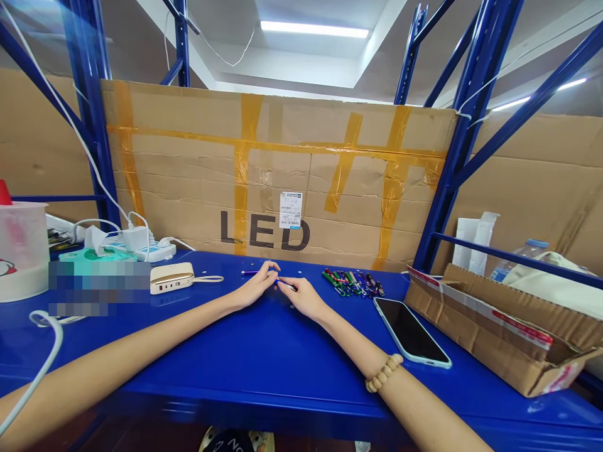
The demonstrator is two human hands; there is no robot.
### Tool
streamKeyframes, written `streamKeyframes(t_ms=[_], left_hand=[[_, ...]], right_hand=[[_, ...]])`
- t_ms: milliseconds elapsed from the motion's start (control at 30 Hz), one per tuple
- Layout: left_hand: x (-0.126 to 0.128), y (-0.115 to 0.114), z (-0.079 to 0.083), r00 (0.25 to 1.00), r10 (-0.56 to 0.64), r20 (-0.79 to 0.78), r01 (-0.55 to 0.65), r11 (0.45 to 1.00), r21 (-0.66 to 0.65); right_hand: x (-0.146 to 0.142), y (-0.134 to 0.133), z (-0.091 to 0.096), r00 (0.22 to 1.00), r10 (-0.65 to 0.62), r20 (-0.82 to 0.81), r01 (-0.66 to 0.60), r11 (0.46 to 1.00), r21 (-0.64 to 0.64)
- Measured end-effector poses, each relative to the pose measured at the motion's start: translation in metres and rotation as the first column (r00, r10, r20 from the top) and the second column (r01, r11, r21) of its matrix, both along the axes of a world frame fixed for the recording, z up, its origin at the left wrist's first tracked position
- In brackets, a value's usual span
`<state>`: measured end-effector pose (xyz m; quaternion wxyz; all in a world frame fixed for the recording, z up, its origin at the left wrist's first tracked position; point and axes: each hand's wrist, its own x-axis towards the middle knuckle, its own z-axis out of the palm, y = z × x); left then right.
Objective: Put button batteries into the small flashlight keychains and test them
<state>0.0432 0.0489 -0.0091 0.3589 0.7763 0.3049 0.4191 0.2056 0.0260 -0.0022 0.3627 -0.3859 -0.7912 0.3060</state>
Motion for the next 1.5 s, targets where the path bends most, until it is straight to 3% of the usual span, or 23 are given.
streamKeyframes(t_ms=[100,200,300,533,800,1500], left_hand=[[0.000,0.003,0.002,0.984,0.129,0.126,-0.117,0.989,-0.091],[-0.001,0.007,0.006,0.915,0.310,0.260,-0.259,0.942,-0.212],[-0.002,0.008,0.008,0.854,0.389,0.345,-0.284,0.905,-0.317],[-0.002,0.007,0.009,0.818,0.387,0.424,-0.246,0.904,-0.350],[0.000,0.004,0.009,0.851,0.363,0.379,-0.247,0.914,-0.322],[0.001,0.004,0.007,0.857,0.371,0.357,-0.262,0.911,-0.318]], right_hand=[[0.002,0.002,0.000,0.999,-0.032,-0.017,0.033,0.999,0.043],[0.005,0.006,-0.002,0.999,-0.051,-0.016,0.052,0.997,0.054],[0.008,0.009,-0.004,0.999,-0.030,0.014,0.029,0.998,0.051],[0.015,0.009,0.000,0.999,0.036,0.035,-0.039,0.996,0.080],[0.012,0.010,-0.002,0.999,0.033,0.022,-0.034,0.998,0.046],[0.013,0.008,0.001,0.996,0.022,0.090,-0.032,0.993,0.114]])
